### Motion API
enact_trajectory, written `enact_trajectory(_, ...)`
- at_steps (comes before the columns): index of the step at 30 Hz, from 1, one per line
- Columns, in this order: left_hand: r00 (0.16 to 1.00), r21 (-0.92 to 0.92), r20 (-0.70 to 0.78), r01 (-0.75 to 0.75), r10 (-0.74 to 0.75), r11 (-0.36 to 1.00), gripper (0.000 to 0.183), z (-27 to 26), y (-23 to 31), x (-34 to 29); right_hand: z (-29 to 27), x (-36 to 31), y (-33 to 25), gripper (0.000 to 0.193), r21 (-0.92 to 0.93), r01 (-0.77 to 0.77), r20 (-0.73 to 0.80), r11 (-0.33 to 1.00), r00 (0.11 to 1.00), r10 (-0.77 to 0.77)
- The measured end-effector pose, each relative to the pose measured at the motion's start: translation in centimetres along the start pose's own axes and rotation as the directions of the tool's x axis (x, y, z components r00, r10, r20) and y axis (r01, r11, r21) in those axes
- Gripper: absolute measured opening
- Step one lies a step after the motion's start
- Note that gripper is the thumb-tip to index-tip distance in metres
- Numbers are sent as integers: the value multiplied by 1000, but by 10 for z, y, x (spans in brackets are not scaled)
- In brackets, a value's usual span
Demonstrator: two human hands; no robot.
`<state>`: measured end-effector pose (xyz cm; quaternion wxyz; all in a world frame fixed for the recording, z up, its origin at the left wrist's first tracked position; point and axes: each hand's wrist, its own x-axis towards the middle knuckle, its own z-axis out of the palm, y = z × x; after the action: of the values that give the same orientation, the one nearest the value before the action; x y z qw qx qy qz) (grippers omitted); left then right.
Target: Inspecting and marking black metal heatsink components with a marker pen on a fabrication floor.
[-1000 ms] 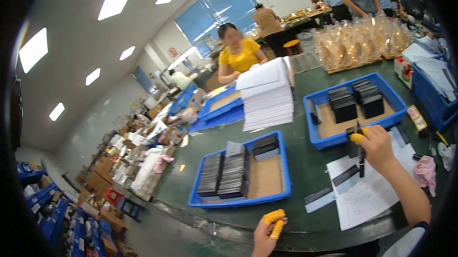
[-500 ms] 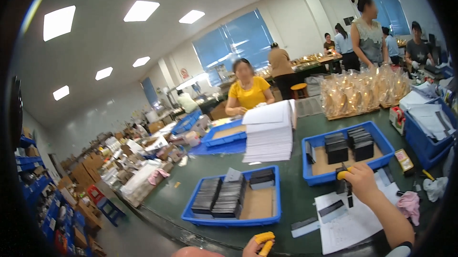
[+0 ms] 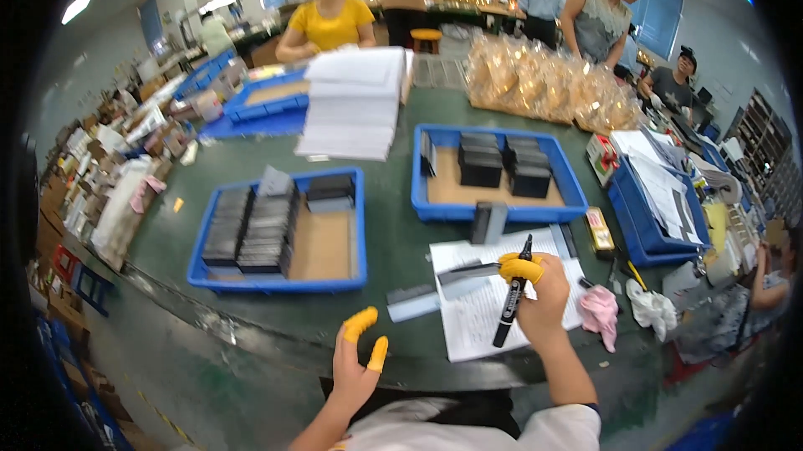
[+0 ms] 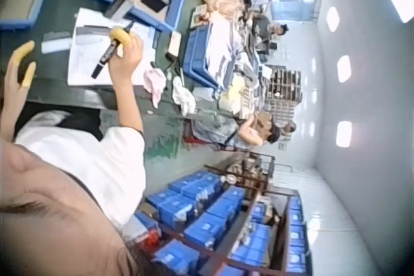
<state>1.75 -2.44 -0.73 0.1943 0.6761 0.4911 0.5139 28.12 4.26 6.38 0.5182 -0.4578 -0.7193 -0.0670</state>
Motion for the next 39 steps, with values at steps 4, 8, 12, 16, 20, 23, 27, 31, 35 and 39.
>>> enact_trajectory(4, 981, -55, 192, 2, 9, 998, 64, 32, 24, 2, -2, -57, -14, 24, 442, -406, 10, 800, 894, 448)
enact_trajectory(8, 945, -8, 326, -3, 5, 1000, 74, 60, 33, -5, 7, -108, -23, 22, 668, -551, 63, 500, 711, 700)
enact_trajectory(12, 913, 44, 405, -65, 41, 997, 87, 77, 40, -6, 0, -129, -29, 27, 560, -583, 0, 588, 710, 704)
enact_trajectory(16, 917, 80, 396, -81, 43, 994, 99, 80, 49, -7, -5, -138, -27, 38, 426, -570, 17, 703, 781, 624)
enact_trajectory(20, 919, 72, 394, -33, 2, 997, 106, 87, 50, -5, -11, -148, -23, 36, 355, -541, 60, 762, 827, 559)
enact_trajectory(23, 939, 21, 344, -5, -2, 1000, 96, 90, 53, 3, -14, -145, -28, 32, 289, -544, 100, 787, 835, 541)
enact_trajectory(27, 945, -17, 328, 7, -1, 1000, 98, 90, 44, 1, -18, -136, -33, 32, 186, -422, 157, 887, 904, 397)
enact_trajectory(31, 891, -165, 451, 137, -48, 977, 93, 81, 47, 15, -22, -135, -29, 39, 411, -495, 206, 766, 869, 451)
enact_trajectory(35, 886, -177, 458, 14, 70, 984, 92, 76, 36, 21, -17, -127, -28, 47, 597, -563, 257, 571, 809, 528)
enact_trajectory(39, 874, -79, 481, -28, 62, 997, 98, 75, 29, 20, -3, -113, -32, 43, 575, -587, 363, 570, 808, 465)
